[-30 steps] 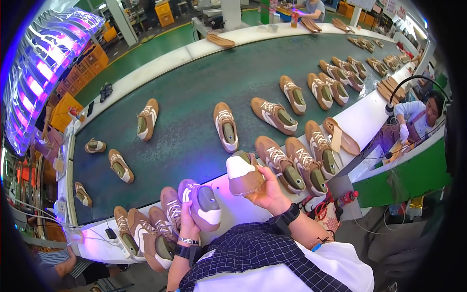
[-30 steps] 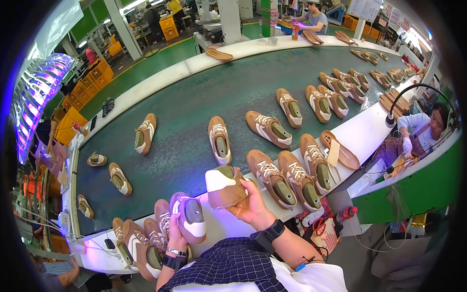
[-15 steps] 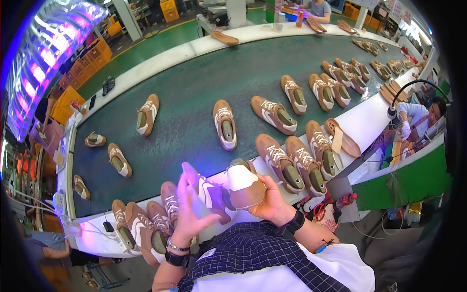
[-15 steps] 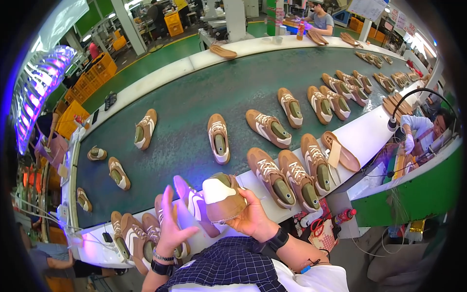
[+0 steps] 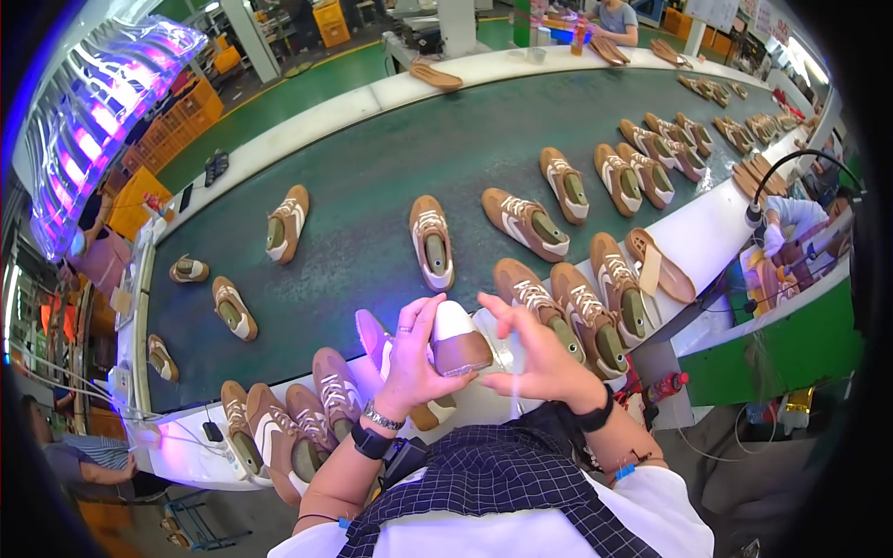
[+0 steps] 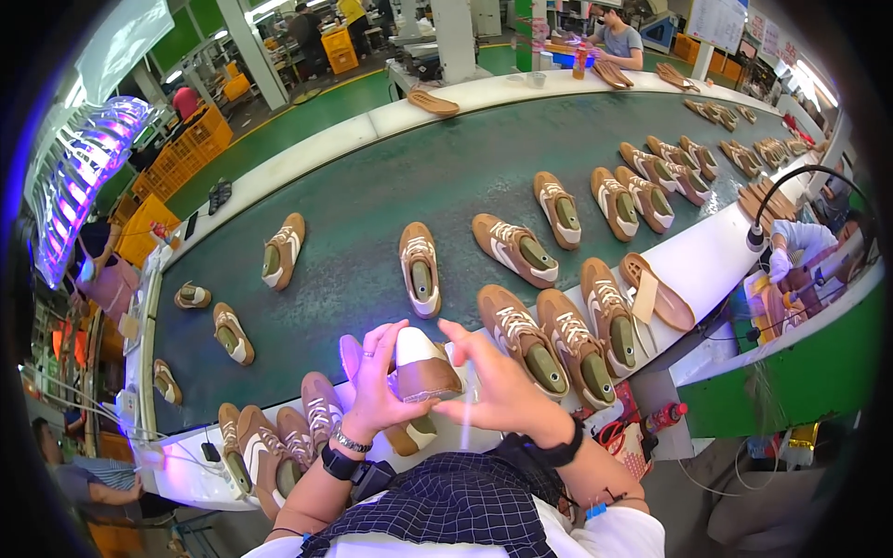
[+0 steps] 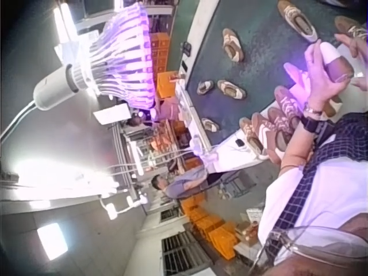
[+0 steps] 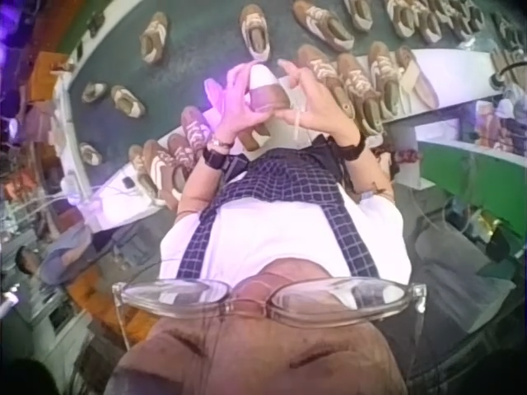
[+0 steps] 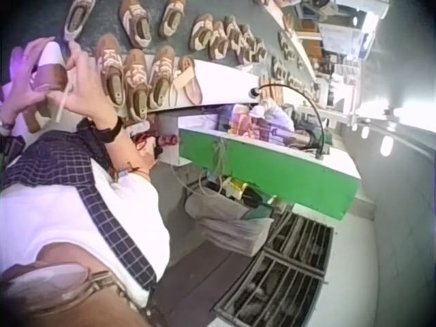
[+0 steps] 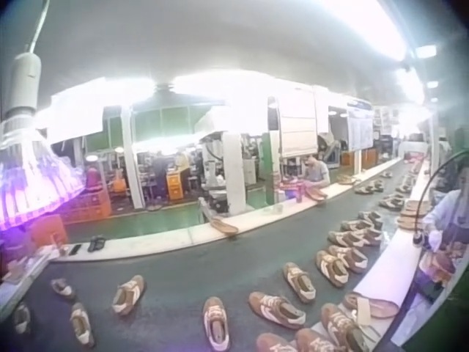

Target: Inspecting manufactured shoes on a conveyor belt and marking specific areas with a pen or adhesive applicator.

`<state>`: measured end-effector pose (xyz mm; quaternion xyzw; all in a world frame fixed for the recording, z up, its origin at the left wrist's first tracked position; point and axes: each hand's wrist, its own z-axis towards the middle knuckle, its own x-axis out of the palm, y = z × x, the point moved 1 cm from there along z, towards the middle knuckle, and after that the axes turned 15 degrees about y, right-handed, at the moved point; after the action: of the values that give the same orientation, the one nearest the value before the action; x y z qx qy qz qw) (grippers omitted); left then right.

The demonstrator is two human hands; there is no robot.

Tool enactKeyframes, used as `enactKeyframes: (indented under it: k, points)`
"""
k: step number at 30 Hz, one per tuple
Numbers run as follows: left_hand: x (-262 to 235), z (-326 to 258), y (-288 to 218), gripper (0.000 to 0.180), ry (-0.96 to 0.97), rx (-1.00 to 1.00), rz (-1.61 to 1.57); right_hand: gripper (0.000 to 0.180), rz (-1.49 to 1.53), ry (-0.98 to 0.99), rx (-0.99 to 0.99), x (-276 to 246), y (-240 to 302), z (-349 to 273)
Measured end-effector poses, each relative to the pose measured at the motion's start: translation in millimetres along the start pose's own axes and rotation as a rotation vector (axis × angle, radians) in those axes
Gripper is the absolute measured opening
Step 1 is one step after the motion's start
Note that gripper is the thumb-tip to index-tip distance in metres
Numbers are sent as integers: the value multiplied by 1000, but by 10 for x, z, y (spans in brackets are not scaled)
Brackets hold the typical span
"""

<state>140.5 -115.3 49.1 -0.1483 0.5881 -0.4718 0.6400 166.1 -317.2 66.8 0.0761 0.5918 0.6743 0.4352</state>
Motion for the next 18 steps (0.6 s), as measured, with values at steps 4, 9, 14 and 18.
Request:
enactKeyframes:
  k: [4, 9, 14, 18]
  points:
    - [-15, 12, 45, 98, 23, 28, -31, 79, -175, 75, -39, 68, -6, 229]
    - [-82, 15, 77, 96, 40, 29, -31, 51, -144, 106, -44, 52, -33, 320]
    - [-440, -10, -391, 94, 124, -51, 136, 49, -96, 160, 28, 40, -56, 396]
    - [-1010, -325, -1088, 93, 248, 350, -507, 51, 32, 96, -14, 116, -118, 406]
